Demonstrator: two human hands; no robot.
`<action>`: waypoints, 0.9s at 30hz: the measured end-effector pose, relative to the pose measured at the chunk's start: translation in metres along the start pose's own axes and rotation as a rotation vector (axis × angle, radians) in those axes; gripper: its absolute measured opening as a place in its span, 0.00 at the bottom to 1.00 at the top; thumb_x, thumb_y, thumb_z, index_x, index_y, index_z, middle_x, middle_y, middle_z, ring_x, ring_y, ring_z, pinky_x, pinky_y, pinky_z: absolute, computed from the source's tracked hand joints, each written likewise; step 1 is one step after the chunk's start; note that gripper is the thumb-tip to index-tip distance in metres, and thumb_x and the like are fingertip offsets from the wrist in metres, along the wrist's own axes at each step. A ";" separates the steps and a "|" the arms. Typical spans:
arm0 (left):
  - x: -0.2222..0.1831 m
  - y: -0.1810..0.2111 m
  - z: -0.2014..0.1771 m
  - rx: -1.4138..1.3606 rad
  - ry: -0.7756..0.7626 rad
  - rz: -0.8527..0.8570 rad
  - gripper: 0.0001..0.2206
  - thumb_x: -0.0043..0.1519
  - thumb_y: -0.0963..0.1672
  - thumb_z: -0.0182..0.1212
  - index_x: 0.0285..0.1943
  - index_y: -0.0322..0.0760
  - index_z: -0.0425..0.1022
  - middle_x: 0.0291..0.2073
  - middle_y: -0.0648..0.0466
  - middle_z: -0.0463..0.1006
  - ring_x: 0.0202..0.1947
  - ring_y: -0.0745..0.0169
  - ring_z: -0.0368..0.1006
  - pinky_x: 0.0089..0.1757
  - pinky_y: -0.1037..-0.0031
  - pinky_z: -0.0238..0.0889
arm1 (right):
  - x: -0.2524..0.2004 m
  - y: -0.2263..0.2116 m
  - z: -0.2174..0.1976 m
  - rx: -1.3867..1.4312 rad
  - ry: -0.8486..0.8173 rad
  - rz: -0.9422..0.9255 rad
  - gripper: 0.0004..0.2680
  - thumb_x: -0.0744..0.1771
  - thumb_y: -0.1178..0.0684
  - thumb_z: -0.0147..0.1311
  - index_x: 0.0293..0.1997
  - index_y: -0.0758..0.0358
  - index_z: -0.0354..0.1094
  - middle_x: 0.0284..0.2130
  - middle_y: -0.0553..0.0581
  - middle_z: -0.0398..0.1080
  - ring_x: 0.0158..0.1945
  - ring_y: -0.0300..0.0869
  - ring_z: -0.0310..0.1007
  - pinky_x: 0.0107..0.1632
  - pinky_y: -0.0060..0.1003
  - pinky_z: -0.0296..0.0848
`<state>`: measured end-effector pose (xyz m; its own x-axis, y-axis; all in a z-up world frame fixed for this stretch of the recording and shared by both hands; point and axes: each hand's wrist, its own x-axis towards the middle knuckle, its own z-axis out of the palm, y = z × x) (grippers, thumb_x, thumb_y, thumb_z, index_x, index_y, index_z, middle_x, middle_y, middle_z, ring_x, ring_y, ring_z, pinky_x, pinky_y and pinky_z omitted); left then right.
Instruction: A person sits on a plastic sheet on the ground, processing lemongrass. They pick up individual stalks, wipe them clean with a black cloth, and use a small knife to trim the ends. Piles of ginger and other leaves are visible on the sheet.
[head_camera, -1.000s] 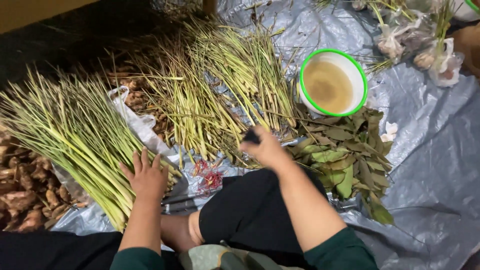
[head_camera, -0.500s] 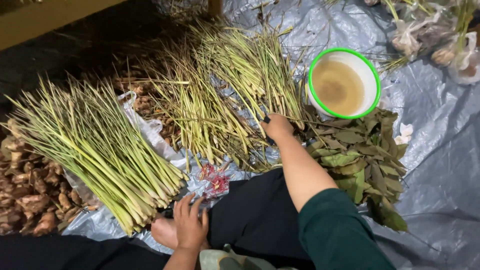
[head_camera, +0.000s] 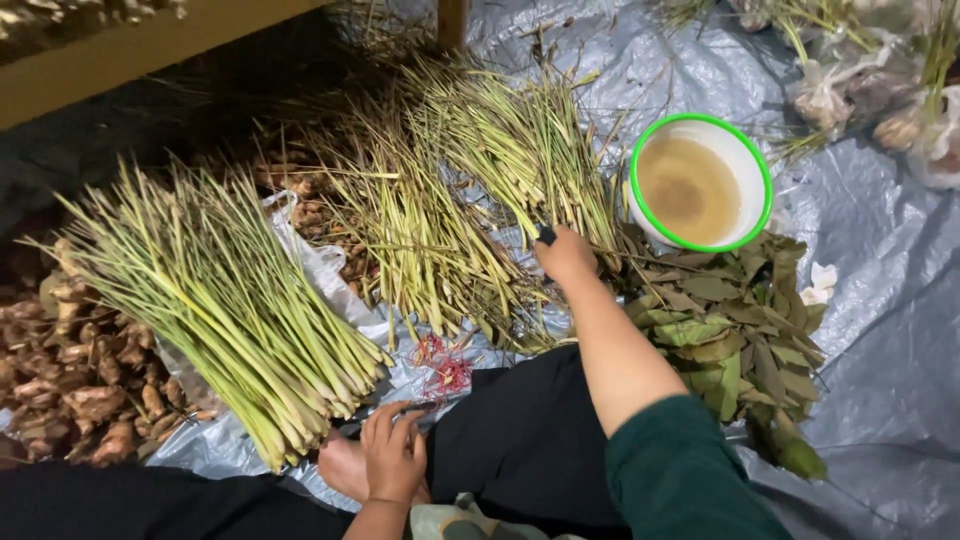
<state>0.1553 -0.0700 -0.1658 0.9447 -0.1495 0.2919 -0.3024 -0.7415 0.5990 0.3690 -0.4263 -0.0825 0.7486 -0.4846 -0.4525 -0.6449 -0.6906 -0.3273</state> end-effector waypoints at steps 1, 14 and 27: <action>0.000 -0.002 0.002 -0.002 0.005 -0.004 0.14 0.50 0.38 0.62 0.44 0.45 0.80 0.53 0.57 0.76 0.58 0.52 0.68 0.60 0.60 0.57 | -0.014 0.002 -0.008 -0.005 0.001 -0.004 0.10 0.69 0.46 0.51 0.51 0.60 0.69 0.34 0.58 0.74 0.32 0.49 0.75 0.35 0.43 0.73; -0.013 -0.011 0.005 -0.191 0.125 -0.025 0.12 0.53 0.37 0.63 0.45 0.39 0.78 0.39 0.53 0.79 0.40 0.54 0.73 0.46 0.68 0.67 | -0.208 0.032 0.047 1.691 -0.116 -0.084 0.13 0.67 0.56 0.57 0.57 0.63 0.69 0.36 0.55 0.72 0.35 0.37 0.68 0.37 0.26 0.66; -0.040 0.040 -0.080 -1.016 0.087 -0.667 0.07 0.67 0.41 0.59 0.48 0.40 0.83 0.37 0.50 0.86 0.41 0.65 0.80 0.50 0.68 0.71 | -0.297 0.036 0.181 0.463 -0.385 -0.671 0.13 0.61 0.44 0.71 0.48 0.41 0.77 0.40 0.44 0.80 0.50 0.39 0.79 0.54 0.35 0.75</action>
<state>0.0957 -0.0415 -0.0938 0.9528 0.1385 -0.2702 0.2405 0.1994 0.9500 0.0961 -0.2104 -0.1098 0.9403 0.2136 -0.2651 -0.1505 -0.4377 -0.8865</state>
